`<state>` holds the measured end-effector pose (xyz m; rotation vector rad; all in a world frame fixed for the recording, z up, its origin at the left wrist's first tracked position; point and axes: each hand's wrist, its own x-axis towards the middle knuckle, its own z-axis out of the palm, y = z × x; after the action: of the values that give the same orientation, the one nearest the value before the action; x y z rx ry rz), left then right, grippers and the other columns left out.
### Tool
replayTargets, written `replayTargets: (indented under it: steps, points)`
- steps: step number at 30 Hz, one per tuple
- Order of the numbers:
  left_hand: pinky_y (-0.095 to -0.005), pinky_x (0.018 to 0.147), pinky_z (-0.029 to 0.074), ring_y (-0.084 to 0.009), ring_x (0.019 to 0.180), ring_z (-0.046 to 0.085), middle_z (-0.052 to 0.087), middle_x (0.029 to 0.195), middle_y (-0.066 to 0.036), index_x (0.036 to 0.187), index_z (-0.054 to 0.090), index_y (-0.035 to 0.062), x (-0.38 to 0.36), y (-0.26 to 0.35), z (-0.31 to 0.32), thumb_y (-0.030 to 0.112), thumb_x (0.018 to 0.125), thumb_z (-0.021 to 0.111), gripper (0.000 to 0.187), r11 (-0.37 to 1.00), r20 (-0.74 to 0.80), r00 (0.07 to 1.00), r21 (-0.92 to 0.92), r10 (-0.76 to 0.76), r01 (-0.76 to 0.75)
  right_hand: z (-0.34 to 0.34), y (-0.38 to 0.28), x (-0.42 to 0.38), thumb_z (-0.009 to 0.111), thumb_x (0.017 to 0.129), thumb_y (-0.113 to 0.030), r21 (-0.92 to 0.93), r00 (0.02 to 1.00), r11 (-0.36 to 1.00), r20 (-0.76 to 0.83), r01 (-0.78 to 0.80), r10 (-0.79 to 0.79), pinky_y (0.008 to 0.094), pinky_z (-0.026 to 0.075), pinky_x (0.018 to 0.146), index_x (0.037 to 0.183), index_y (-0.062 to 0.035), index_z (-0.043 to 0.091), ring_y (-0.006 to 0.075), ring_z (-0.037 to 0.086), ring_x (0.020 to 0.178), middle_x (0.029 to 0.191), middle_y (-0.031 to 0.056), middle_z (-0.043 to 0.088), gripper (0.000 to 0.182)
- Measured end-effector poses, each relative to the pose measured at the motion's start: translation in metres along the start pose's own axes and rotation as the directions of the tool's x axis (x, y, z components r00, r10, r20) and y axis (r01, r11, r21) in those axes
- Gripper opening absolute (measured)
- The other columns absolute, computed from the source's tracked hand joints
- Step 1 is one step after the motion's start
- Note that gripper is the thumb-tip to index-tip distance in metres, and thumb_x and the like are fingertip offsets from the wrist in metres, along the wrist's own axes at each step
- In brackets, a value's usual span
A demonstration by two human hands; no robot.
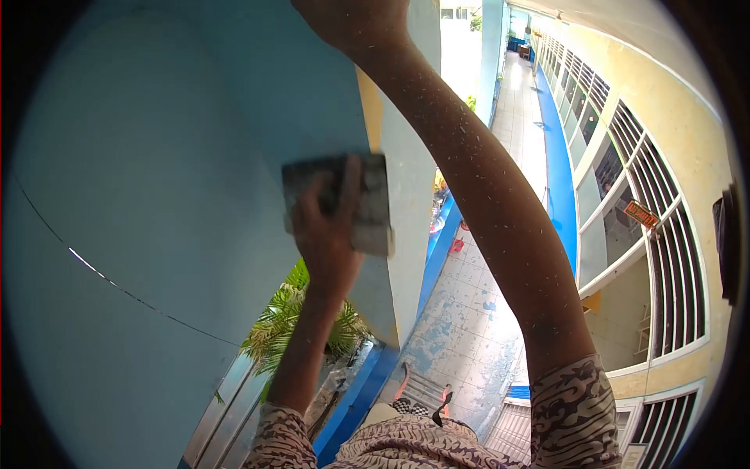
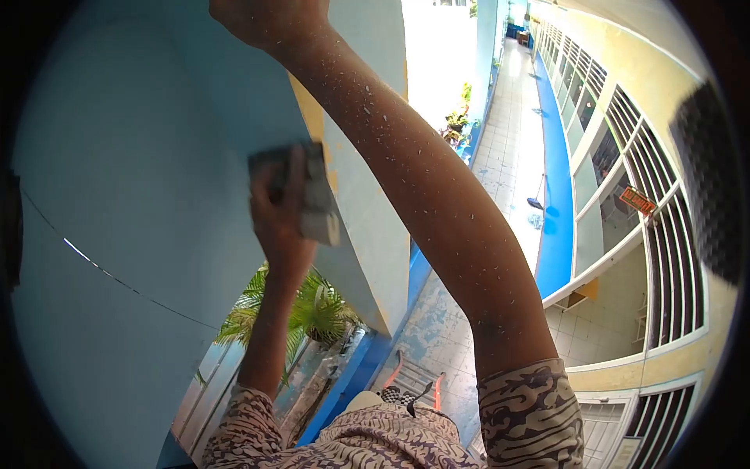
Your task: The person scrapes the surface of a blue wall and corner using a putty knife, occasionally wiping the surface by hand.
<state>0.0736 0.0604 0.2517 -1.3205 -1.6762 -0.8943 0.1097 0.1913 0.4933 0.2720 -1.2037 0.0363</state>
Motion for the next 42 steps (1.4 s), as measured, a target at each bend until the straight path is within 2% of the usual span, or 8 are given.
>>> replayTargets:
  steps: [1, 5, 9, 20, 25, 31, 38, 42]
  points:
    - [-0.0509, 0.096, 0.049, -0.0326, 0.119, 0.055, 0.051, 0.130, -0.014, 0.153, 0.053, 0.0301, 0.022, -0.008, -0.004, 0.011, 0.067, 0.087, 0.095, 1.000, -0.020, 1.000, -0.026, -0.012, 0.012, 0.000, 0.001, -0.001, 0.081, 0.077, -0.001, -0.005, 1.000, 1.000, 0.001, 0.008, -0.008, 0.0513, 0.044, 0.112, 0.138, -0.0014, 0.052, 0.0416, 0.053, 0.132, 0.142, 0.0241, 0.057, 0.067]
    - [-0.0460, 0.093, 0.051, -0.0355, 0.113, 0.057, 0.052, 0.130, -0.014, 0.151, 0.056, 0.0206, 0.053, -0.006, -0.021, 0.006, 0.079, 0.078, 0.076, 0.998, -0.025, 0.999, -0.058, -0.028, 0.026, 0.000, 0.000, 0.000, 0.081, 0.077, -0.002, -0.015, 1.000, 1.000, 0.010, -0.002, 0.002, 0.0511, 0.044, 0.112, 0.139, -0.0011, 0.052, 0.0412, 0.053, 0.133, 0.144, 0.0242, 0.056, 0.068]
    - [-0.0482, 0.093, 0.051, -0.0365, 0.112, 0.059, 0.051, 0.129, -0.017, 0.153, 0.054, 0.0203, -0.037, 0.000, 0.009, 0.006, 0.076, 0.081, 0.082, 0.998, 0.081, 0.996, -0.026, -0.048, 0.051, 0.003, 0.006, -0.001, 0.081, 0.078, -0.002, -0.023, 1.000, 1.000, 0.010, 0.003, -0.002, 0.0508, 0.043, 0.113, 0.139, -0.0011, 0.052, 0.0409, 0.053, 0.134, 0.144, 0.0237, 0.056, 0.068]
    - [-0.0450, 0.095, 0.052, -0.0338, 0.113, 0.059, 0.055, 0.125, -0.015, 0.153, 0.053, 0.0234, 0.037, -0.004, -0.014, 0.008, 0.067, 0.084, 0.092, 0.999, -0.116, 0.993, -0.027, 0.025, -0.028, -0.005, -0.001, 0.006, 0.081, 0.079, -0.004, -0.003, 1.000, 1.000, -0.001, 0.007, -0.007, 0.0513, 0.044, 0.112, 0.139, -0.0018, 0.052, 0.0418, 0.053, 0.132, 0.144, 0.0249, 0.056, 0.067]
    - [-0.0468, 0.093, 0.052, -0.0351, 0.114, 0.059, 0.053, 0.131, -0.017, 0.153, 0.053, 0.0210, -0.041, 0.010, 0.001, 0.008, 0.074, 0.082, 0.086, 0.995, 0.099, 0.990, -0.008, -0.096, 0.097, -0.009, -0.006, 0.009, 0.081, 0.079, -0.004, 0.005, 1.000, 1.000, 0.011, -0.028, 0.028, 0.0500, 0.043, 0.113, 0.140, -0.0024, 0.051, 0.0418, 0.052, 0.133, 0.143, 0.0245, 0.056, 0.068]
    - [-0.0487, 0.087, 0.055, -0.0343, 0.108, 0.063, 0.059, 0.118, -0.016, 0.150, 0.056, 0.0221, 0.070, -0.016, -0.027, 0.009, 0.069, 0.083, 0.087, 0.999, -0.119, 0.993, -0.040, 0.027, -0.032, -0.006, 0.000, 0.009, 0.081, 0.078, -0.003, 0.008, 1.000, 1.000, 0.004, -0.026, 0.026, 0.0502, 0.044, 0.112, 0.139, -0.0029, 0.052, 0.0413, 0.053, 0.132, 0.142, 0.0232, 0.057, 0.068]
    - [-0.0453, 0.094, 0.053, -0.0358, 0.114, 0.060, 0.054, 0.135, -0.018, 0.154, 0.053, 0.0208, -0.051, 0.005, 0.006, 0.005, 0.075, 0.079, 0.084, 0.992, 0.136, 0.984, -0.033, -0.115, 0.120, -0.006, -0.002, 0.007, 0.082, 0.078, -0.004, -0.012, 1.000, 1.000, -0.024, 0.006, -0.007, 0.0501, 0.045, 0.110, 0.136, -0.0023, 0.054, 0.0405, 0.055, 0.130, 0.140, 0.0228, 0.058, 0.064]
    - [-0.0450, 0.094, 0.053, -0.0352, 0.115, 0.060, 0.052, 0.135, -0.017, 0.154, 0.052, 0.0202, 0.034, -0.014, -0.017, 0.007, 0.075, 0.080, 0.085, 0.999, -0.011, 1.000, -0.047, -0.014, 0.013, -0.004, 0.002, 0.004, 0.082, 0.077, -0.004, -0.027, 1.000, 1.000, -0.026, 0.009, -0.010, 0.0497, 0.046, 0.109, 0.135, -0.0020, 0.055, 0.0403, 0.056, 0.128, 0.138, 0.0221, 0.060, 0.064]
